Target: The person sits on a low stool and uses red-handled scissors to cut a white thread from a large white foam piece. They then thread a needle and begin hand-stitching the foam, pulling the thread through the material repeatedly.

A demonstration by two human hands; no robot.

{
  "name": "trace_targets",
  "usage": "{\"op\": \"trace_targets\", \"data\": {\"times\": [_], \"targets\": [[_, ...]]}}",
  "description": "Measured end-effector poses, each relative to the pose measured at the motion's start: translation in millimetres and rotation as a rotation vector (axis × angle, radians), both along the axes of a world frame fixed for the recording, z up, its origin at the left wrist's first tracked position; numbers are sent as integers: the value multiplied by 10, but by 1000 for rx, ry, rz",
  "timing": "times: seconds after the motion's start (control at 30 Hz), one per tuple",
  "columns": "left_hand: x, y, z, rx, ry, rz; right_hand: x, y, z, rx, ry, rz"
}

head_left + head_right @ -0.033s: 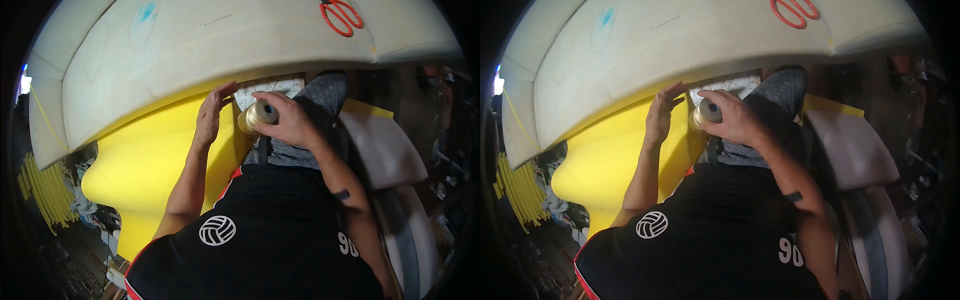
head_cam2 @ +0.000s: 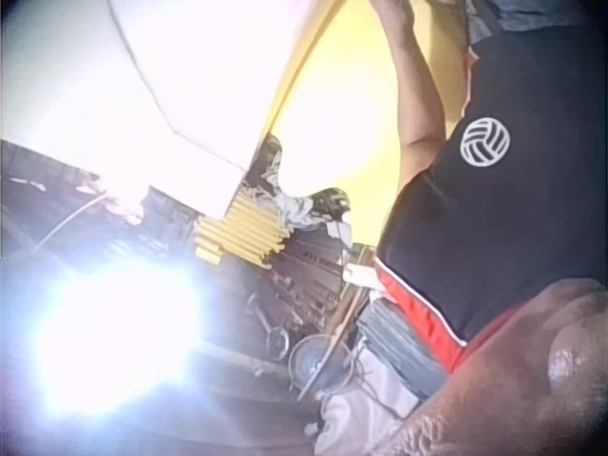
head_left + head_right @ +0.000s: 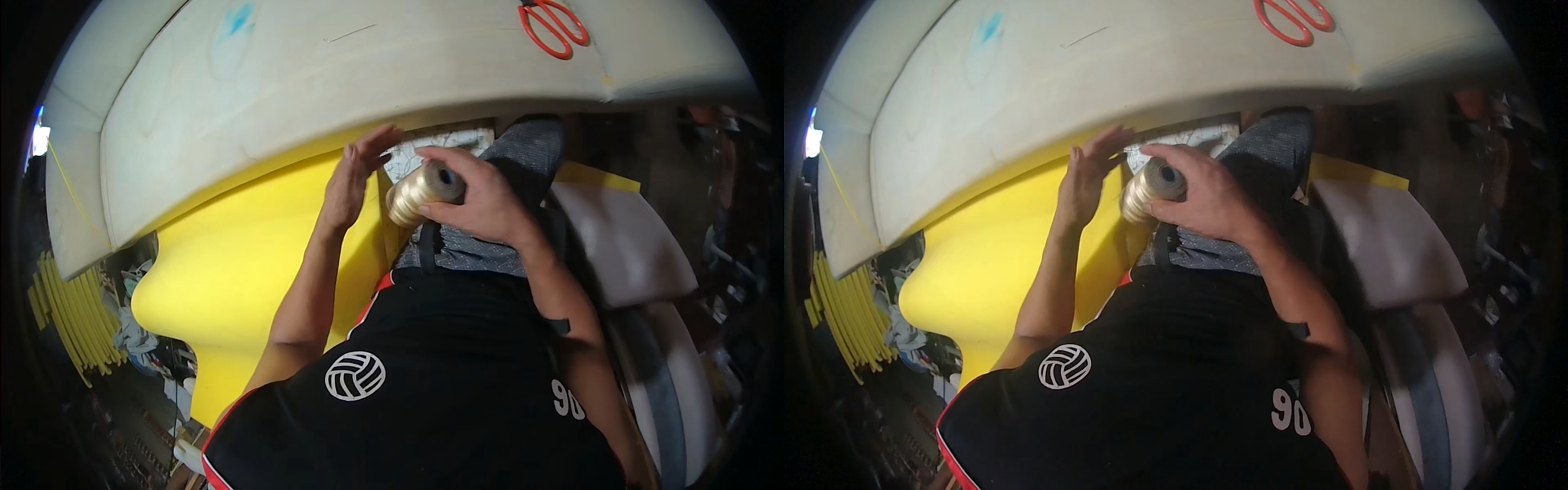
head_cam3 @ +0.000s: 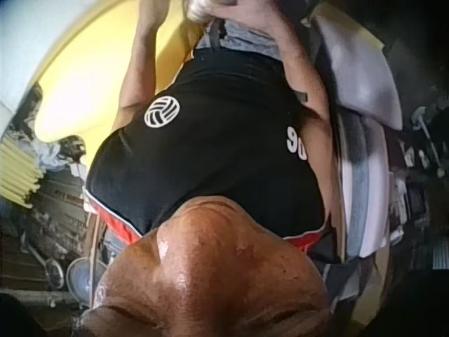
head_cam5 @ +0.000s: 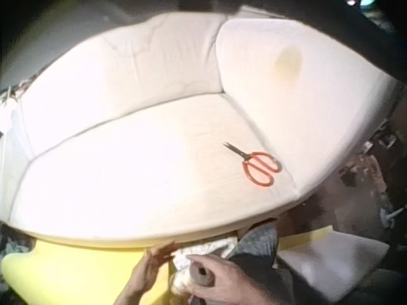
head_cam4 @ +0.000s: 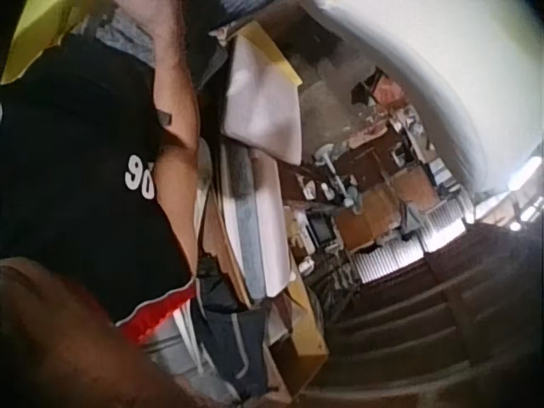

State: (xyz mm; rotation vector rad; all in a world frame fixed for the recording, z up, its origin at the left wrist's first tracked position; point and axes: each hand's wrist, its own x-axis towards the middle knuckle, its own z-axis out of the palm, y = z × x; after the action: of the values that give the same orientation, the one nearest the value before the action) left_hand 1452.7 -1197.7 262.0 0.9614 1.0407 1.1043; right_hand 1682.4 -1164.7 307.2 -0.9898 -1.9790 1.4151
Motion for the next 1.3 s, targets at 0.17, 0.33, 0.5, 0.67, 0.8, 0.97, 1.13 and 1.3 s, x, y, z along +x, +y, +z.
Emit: {"op": "trace_targets", "data": {"times": [0.17, 0.33, 0.5, 0.67, 0.8, 0.97, 1.13, 1.3], "targets": [[440, 65, 70, -550, -759, -533, 521, 127, 598, -117, 354, -325], [289, -304, 258, -398, -210, -580, 929, 212, 586, -77, 402, -693], [-13, -328, 829, -264, 301, -287, 683, 159, 58, 266, -91, -495], [162, -117, 1048, 42, 961, -179, 27, 149, -434, 348, -347, -185], [230, -160, 820, 150, 1137, -266, -226, 181, -681, 366, -529, -113], [338, -130, 800, 194, 1026, -322, -169, 138, -675, 373, -483, -107], [450, 55, 1040, 311, 834, -349, 102, 177, -521, 367, -87, -256], [583, 429, 1252, 219, 439, -83, 415, 41, 292, -225, 657, -131]]}}
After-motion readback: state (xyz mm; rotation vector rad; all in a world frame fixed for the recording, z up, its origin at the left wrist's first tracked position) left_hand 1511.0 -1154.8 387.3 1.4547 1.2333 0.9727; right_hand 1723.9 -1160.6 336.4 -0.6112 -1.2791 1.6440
